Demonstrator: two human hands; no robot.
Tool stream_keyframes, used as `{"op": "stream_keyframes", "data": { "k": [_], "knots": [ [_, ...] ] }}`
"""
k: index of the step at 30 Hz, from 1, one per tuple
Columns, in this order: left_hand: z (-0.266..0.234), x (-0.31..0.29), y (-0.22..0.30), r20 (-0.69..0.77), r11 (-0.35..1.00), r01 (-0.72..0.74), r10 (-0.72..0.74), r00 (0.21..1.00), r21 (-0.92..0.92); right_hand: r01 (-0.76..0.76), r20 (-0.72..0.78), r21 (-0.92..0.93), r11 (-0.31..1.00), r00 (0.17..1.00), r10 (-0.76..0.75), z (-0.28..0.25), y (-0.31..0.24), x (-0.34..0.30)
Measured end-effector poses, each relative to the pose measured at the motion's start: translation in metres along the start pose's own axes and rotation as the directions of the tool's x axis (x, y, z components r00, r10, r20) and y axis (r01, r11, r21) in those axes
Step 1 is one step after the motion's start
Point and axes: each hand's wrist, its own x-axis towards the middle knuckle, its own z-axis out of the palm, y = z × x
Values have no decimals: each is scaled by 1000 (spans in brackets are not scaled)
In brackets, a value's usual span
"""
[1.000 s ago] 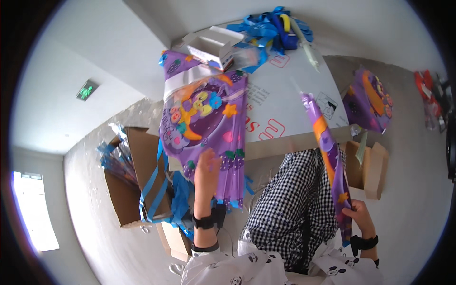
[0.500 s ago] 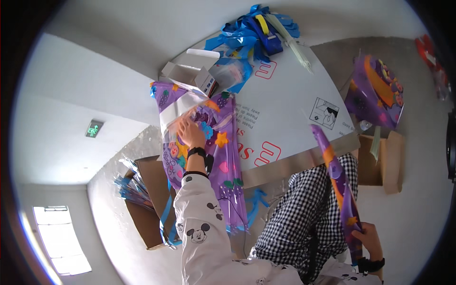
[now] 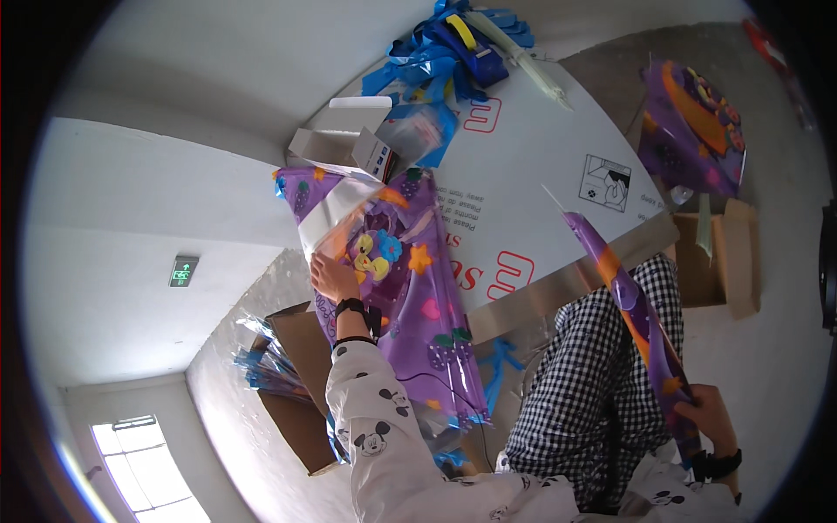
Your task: Folding a colorful plastic kite and sliding it into a clear plastic sleeve.
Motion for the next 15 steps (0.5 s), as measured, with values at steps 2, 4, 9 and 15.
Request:
{"op": "stream_keyframes", "data": {
  "k": [2,4,9,15],
  "knots": [
    [4,3,-6,28,999,45,-44,999,-24,-35,-13,21,999,999,35,0,-2,-8],
    [7,6,-10,82,968,177,-165,983,-178,-27,-20,-6,1000,999,27,0,5,-12],
    [6,26,-20,128,946,263,-242,962,-189,-55,-22,78,995,998,57,1,8,-10],
    [-96,26,2,-381,981,-101,31,924,-167,-38,-30,85,996,999,41,0,-9,-17]
  ]
}}
